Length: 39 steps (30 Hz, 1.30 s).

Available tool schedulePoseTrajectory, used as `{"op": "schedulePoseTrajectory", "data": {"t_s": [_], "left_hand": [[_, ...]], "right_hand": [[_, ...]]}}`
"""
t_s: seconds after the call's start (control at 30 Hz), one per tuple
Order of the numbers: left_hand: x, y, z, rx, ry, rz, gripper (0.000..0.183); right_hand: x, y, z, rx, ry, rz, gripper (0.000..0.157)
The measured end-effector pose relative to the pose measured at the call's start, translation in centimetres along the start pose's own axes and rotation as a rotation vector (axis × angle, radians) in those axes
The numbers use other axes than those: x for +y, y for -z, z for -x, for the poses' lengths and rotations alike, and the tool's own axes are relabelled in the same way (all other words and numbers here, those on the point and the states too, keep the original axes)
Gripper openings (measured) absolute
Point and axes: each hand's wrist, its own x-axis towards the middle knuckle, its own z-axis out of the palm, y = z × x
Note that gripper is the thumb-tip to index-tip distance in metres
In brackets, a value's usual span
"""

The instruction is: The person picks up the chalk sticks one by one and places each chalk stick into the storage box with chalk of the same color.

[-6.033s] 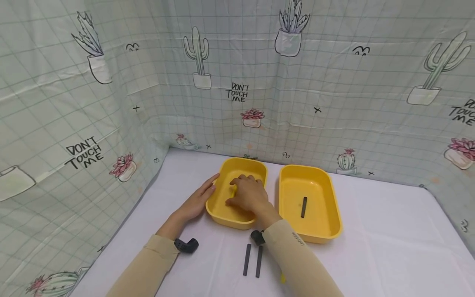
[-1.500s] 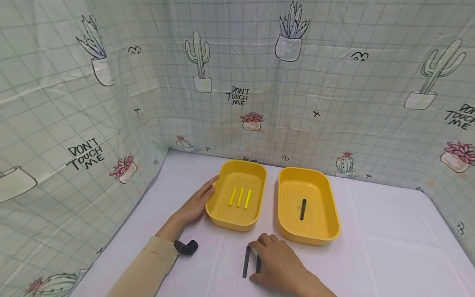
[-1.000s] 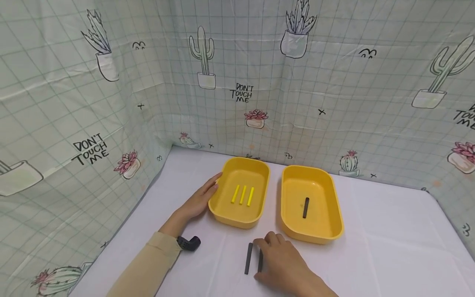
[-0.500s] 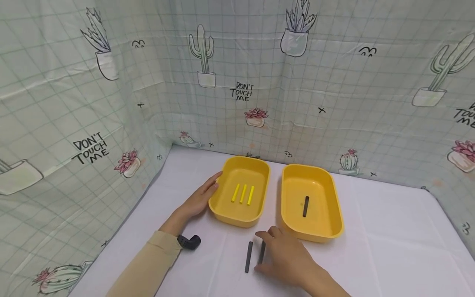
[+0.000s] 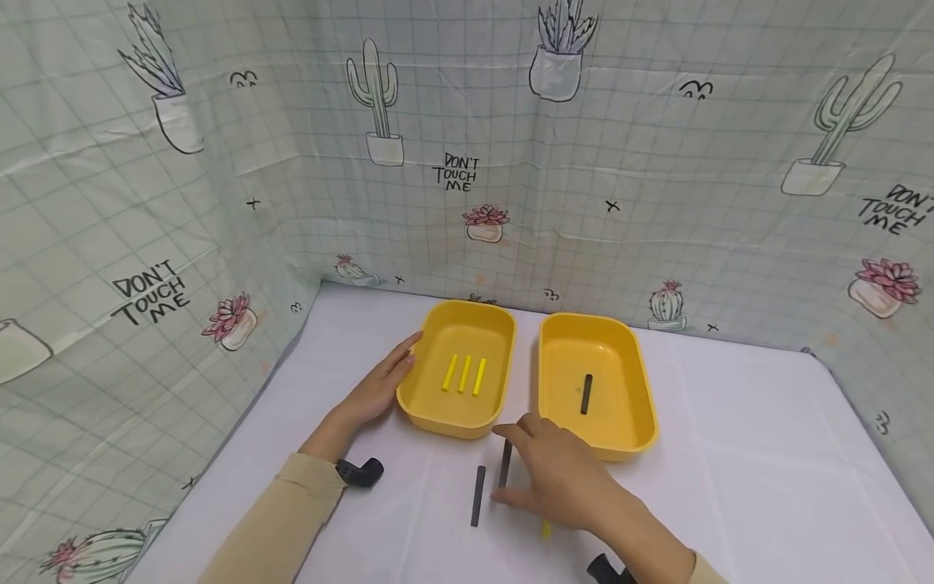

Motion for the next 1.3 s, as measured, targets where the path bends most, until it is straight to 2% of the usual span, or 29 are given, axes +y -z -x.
{"op": "schedulePoseTrajectory", "data": {"t_s": [0.43, 0.7, 1.03, 1.3], "left_hand": [[0.0, 0.0, 0.0, -0.001, -0.022, 0.019, 0.054], [0.2, 0.0, 0.0, -0.005, -0.016, 0.022, 0.053], [0.2, 0.1, 0.1, -0.002, -0.022, 0.023, 0.053], [0.1, -0.1, 0.1, 0.002, -0.012, 0.019, 0.053]], "right_hand": [[0.2, 1.5, -0.6, 0.046, 0.003, 0.034, 0.075], [1.3, 2.2, -0.5, 0.104, 0.051, 0.059, 0.072], [2.5, 3.2, -0.5, 0.121, 0.031, 0.062, 0.073], [4.1, 3.5, -0.5, 0.184, 0.057, 0.070, 0.072]]}}
